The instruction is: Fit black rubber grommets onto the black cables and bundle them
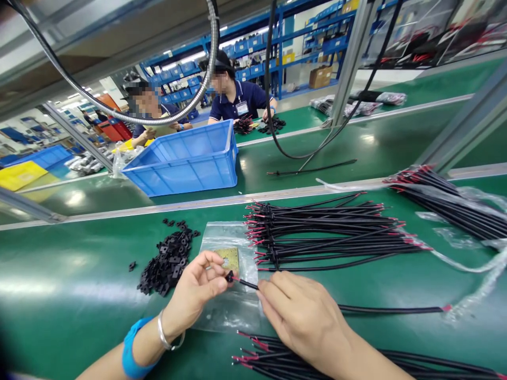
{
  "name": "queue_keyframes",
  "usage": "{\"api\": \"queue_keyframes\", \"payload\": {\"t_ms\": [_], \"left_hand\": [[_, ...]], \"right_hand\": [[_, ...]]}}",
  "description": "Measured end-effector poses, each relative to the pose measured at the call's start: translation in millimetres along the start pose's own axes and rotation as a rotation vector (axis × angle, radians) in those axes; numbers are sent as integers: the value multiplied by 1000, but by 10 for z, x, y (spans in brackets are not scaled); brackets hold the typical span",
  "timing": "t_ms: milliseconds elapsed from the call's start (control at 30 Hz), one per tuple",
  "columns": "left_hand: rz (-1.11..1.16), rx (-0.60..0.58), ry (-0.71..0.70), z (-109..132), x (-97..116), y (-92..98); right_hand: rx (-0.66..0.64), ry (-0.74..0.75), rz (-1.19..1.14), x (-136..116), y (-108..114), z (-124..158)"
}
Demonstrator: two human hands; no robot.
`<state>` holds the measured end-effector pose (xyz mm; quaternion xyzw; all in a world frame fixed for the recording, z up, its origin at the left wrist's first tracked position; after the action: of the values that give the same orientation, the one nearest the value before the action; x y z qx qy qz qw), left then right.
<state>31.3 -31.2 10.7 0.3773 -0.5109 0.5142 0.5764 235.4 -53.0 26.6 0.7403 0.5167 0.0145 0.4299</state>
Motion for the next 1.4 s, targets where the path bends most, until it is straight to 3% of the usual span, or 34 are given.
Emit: {"api": "queue_keyframes", "payload": {"t_ms": [200,467,733,1100,1267,1400], "left_hand": [[1,-48,76,42,-69,-106],[-234,8,-142,31,-80,-157],[-477,6,-393,102,61,-250],[-583,25,-561,116,108,-318],[-625,-14,-434,101,28,-303],[-629,-50,-343,64,58,-154]], "right_hand": [[-22,71,15,-107,13,-1],[-35,7,-56,-179,9,-4],[-58,-49,-138,-208,-24,10],[-118,-128,-287,-124,-42,-18],[-116,-90,-233,-84,-27,-28],[-61,18,-15,-42,82,-69]]}}
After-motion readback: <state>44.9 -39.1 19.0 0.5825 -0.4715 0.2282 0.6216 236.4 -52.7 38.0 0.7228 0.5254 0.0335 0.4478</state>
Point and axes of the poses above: each hand's wrist, its own z-axis away from the middle knuckle, its own y-axis out of the back of the hand, x = y × z, the point moved 3 cm from there along -z, towards the middle knuckle, and after that the axes turned 13 degrees about -z, right-handed, at the moved point
